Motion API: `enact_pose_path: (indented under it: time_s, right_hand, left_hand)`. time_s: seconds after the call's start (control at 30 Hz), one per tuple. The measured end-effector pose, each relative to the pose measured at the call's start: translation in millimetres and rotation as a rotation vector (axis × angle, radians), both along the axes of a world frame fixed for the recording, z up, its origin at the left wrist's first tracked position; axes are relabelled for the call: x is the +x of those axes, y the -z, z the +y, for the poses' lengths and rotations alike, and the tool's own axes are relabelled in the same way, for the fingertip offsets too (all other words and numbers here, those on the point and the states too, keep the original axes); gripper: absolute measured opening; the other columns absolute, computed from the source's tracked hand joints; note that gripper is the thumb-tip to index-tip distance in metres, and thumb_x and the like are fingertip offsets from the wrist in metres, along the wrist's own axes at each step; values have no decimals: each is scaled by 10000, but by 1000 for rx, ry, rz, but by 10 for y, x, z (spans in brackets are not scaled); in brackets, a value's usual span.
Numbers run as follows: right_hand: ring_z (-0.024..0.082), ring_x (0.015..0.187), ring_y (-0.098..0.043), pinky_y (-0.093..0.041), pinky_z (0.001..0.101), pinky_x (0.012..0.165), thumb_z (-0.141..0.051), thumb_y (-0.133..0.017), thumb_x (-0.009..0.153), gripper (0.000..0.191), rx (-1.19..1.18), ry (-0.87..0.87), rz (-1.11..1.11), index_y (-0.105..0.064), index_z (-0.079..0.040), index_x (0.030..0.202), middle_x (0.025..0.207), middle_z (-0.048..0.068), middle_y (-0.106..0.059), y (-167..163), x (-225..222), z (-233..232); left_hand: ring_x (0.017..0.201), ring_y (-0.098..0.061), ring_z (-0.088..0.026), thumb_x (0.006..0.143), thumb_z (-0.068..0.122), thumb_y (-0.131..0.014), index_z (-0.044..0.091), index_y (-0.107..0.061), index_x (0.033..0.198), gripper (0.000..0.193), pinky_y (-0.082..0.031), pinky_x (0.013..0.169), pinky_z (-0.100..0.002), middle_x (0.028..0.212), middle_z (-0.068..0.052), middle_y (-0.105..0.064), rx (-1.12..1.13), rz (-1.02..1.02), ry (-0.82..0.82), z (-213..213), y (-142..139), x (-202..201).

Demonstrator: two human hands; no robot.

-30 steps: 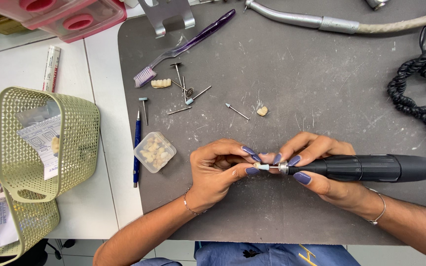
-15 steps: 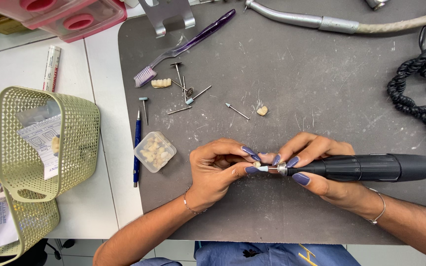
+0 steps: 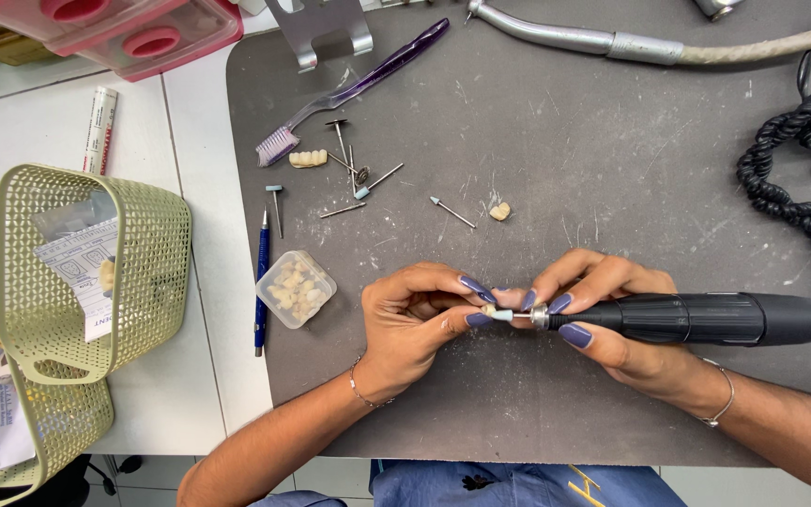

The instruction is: The person holds small acrylic dental prosthetic teeth and grinds and smooths them using a handheld rotary grinding tool with different bits, working on one tooth at a time and setting finished pieces on the bench mat.

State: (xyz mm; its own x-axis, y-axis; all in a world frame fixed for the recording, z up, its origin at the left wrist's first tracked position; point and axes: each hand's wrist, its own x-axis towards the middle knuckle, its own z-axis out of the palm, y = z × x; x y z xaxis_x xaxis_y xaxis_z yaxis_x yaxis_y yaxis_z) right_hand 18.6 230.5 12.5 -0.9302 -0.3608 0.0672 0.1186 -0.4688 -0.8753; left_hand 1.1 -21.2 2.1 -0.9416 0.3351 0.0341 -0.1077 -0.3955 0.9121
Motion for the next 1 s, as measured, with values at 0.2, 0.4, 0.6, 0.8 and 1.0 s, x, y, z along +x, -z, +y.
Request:
enact_pose_path:
  time_s: [0.2,0.4,0.6,0.8,1.0]
  right_hand:
    - [430,1299,-663,-573,582,1197,-92,-689,1022,152,-207,21,-37,-612,-53,1146,1205,180,-614,65,4,29]
    - [396,1239,-696,-604,577,1103,-153,-701,1006,186,-46,118,24,-610,-68,1144,1180,205,-651,124,-16,65]
    - [303,1089,-723,-638,470,1032,-174,-708,1022,212,25,116,135,-611,-66,1176,1094,205,-679,111,-4,77]
    - [300,1062,-692,-632,413,924,-158,-701,1026,181,-52,193,45,-613,-40,1130,1109,223,-652,124,-5,104]
    - [203,853,-606,-561,339,809,-200,-684,1072,178,-62,227,62,-609,-54,1139,971,145,-622,184,-17,159]
  left_hand:
    - [1033,-690,-157,942,-22,-741,26,-605,1346,429,-603,958,-294,1198,-130,-720,97,-229,4,41,22,-74]
    - [1016,-712,-189,994,1,-734,14,-625,1317,341,-622,932,-329,1113,-130,-718,228,-298,44,26,49,-74]
    - [1027,-728,-209,986,4,-719,11,-616,1303,334,-636,942,-337,1118,-138,-719,230,-353,34,43,21,-109]
    - [1129,-732,-196,979,-15,-705,5,-695,1206,228,-644,1006,-338,1194,-111,-700,-178,-66,90,41,-236,-271]
    - [995,-693,-189,839,22,-805,111,-771,1102,279,-588,877,-332,1028,-7,-776,-916,572,-9,87,-506,-345]
